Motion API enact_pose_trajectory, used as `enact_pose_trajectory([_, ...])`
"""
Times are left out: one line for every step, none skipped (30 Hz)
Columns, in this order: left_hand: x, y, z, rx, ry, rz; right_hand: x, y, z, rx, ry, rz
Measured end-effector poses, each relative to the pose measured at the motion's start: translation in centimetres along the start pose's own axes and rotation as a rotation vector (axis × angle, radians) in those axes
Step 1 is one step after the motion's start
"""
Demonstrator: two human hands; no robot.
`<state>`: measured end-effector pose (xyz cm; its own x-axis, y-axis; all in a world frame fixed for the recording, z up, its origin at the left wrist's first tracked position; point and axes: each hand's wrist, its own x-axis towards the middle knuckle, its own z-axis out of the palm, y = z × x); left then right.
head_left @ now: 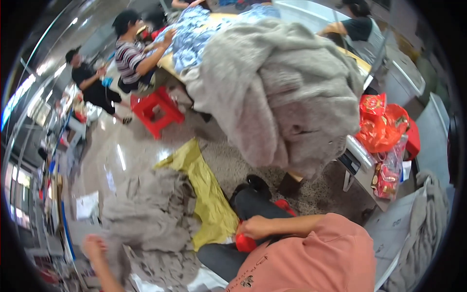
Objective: Trim loose threads and inspect grey sweaters on the factory floor.
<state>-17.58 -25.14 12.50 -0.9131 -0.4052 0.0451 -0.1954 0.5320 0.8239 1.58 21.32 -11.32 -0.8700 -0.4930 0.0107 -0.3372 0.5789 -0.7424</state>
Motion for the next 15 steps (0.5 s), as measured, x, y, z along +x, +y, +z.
enact_pose_trajectory([-2.6, 2.6, 4.6, 0.151, -0.145, -0.043, -0.7, 0.2, 0.4, -0.012, -0.05, 0.005])
enact_pose_trajectory([-5.1, 5.5, 8.2, 0.19, -0.313, 0.012, -1.1, 0.6, 0.5, -0.02, -0.105, 0.002])
enact_pose_trajectory([-7.3, 8.1, 11.4, 0.221, -0.371, 0.181, -1.3, -0.2, -0.4, -0.102, -0.253, 0.077])
enact_pose_trajectory([-9.3, 11.3, 14.8, 0.243, -0.43, 0.36, -1.8, 0.2, 0.0, -0.086, -0.25, 0.09])
enact_pose_trajectory([-11.3, 14.8, 18.1, 0.262, -0.492, 0.538, -2.3, 0.3, 0.2, -0.052, -0.237, 0.095])
enact_pose_trajectory([-13.2, 18.5, 20.7, 0.34, -0.423, 0.841, -2.9, 0.5, 0.2, -0.019, -0.227, 0.092])
enact_pose_trajectory([-15.5, 22.5, 23.3, 0.403, -0.347, 1.141, -3.4, 1.0, 0.6, 0.007, -0.218, 0.08])
enact_pose_trajectory([-18.5, 26.9, 25.8, 0.391, -0.333, 1.263, -3.9, 1.4, 0.9, 0.037, -0.212, 0.075])
enact_pose_trajectory([-20.6, 30.7, 28.1, 0.308, -0.327, 1.446, -4.6, 1.1, 0.0, 0.063, -0.204, 0.085])
enact_pose_trajectory([-22.3, 34.1, 30.4, 0.219, -0.316, 1.629, -5.3, 1.3, -0.5, 0.098, -0.207, 0.091])
enact_pose_trajectory([-23.9, 37.1, 31.9, 0.283, -0.229, 1.717, -5.7, 2.0, -0.5, 0.068, -0.192, 0.082])
enact_pose_trajectory([-25.3, 39.6, 33.4, 0.348, -0.146, 1.803, -5.9, 2.8, -0.4, 0.045, -0.176, 0.076])
enact_pose_trajectory([-26.4, 41.6, 36.7, 0.339, -0.15, 1.812, -6.8, 3.4, -1.4, 0.057, -0.149, 0.113])
enact_pose_trajectory([-27.3, 42.9, 38.8, 0.357, -0.127, 1.809, -7.9, 3.6, -2.5, 0.054, -0.144, 0.174])
enact_pose_trajectory([-27.2, 43.3, 40.3, 0.366, -0.114, 1.813, -8.8, 3.6, -3.2, 0.043, -0.148, 0.216])
